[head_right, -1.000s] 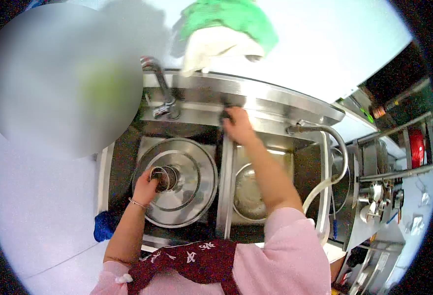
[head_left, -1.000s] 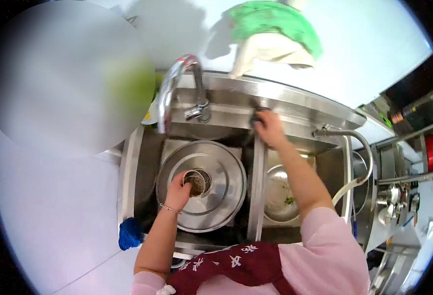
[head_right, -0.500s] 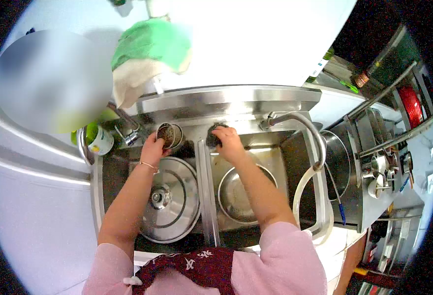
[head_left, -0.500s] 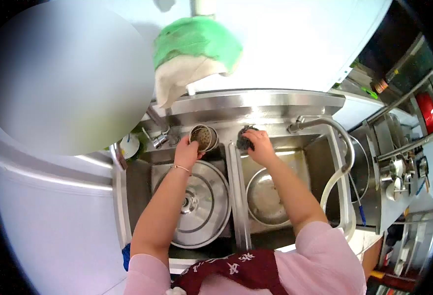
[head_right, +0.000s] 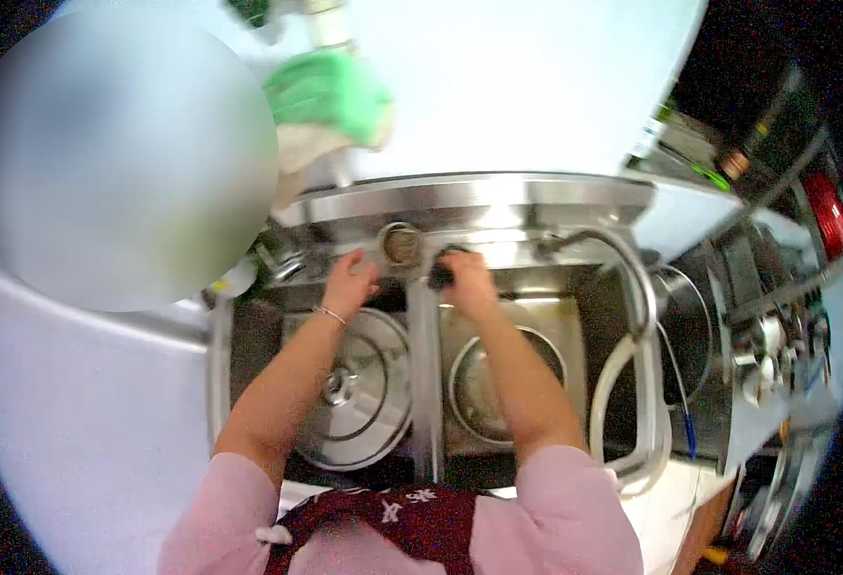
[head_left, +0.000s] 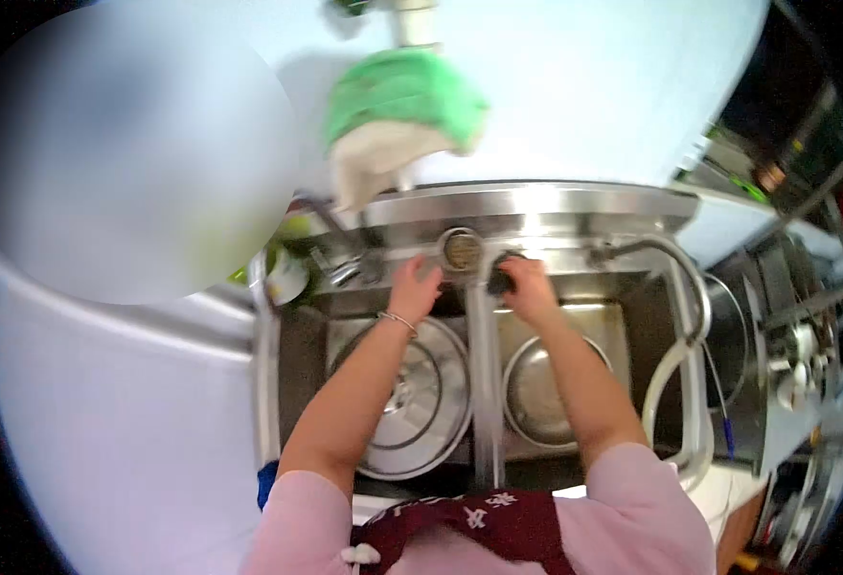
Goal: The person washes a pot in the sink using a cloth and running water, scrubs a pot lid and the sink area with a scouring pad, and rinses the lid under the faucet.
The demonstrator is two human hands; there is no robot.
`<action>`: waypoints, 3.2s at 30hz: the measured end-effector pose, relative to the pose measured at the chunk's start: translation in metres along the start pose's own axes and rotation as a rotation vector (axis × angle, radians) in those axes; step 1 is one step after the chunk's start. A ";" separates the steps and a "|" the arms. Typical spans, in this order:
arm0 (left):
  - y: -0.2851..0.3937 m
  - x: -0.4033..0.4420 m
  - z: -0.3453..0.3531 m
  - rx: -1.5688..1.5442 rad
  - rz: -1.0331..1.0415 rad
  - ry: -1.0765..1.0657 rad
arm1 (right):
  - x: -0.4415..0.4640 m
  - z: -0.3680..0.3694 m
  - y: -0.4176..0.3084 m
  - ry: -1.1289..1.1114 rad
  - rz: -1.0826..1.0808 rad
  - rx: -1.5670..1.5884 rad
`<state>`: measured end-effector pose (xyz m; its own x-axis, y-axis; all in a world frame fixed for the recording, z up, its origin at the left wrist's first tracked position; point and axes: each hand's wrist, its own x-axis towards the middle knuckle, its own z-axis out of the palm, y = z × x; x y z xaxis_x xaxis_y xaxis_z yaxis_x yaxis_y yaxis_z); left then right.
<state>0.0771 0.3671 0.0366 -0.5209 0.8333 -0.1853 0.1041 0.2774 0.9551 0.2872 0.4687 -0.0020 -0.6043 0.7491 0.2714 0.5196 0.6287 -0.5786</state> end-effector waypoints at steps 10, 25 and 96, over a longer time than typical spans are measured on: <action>-0.016 -0.045 -0.220 0.301 0.402 0.923 | 0.008 0.004 -0.091 -0.184 -0.195 0.083; 0.038 0.033 -0.280 0.777 0.421 0.961 | 0.097 0.067 -0.181 0.211 -0.376 0.098; 0.058 0.015 -0.288 0.649 0.791 0.798 | 0.069 0.211 -0.213 -0.167 -0.424 -0.398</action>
<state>-0.1690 0.2580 0.1559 -0.4645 0.4253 0.7768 0.8855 0.2110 0.4140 0.0075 0.3428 -0.0221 -0.8780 0.3933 0.2728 0.3791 0.9193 -0.1053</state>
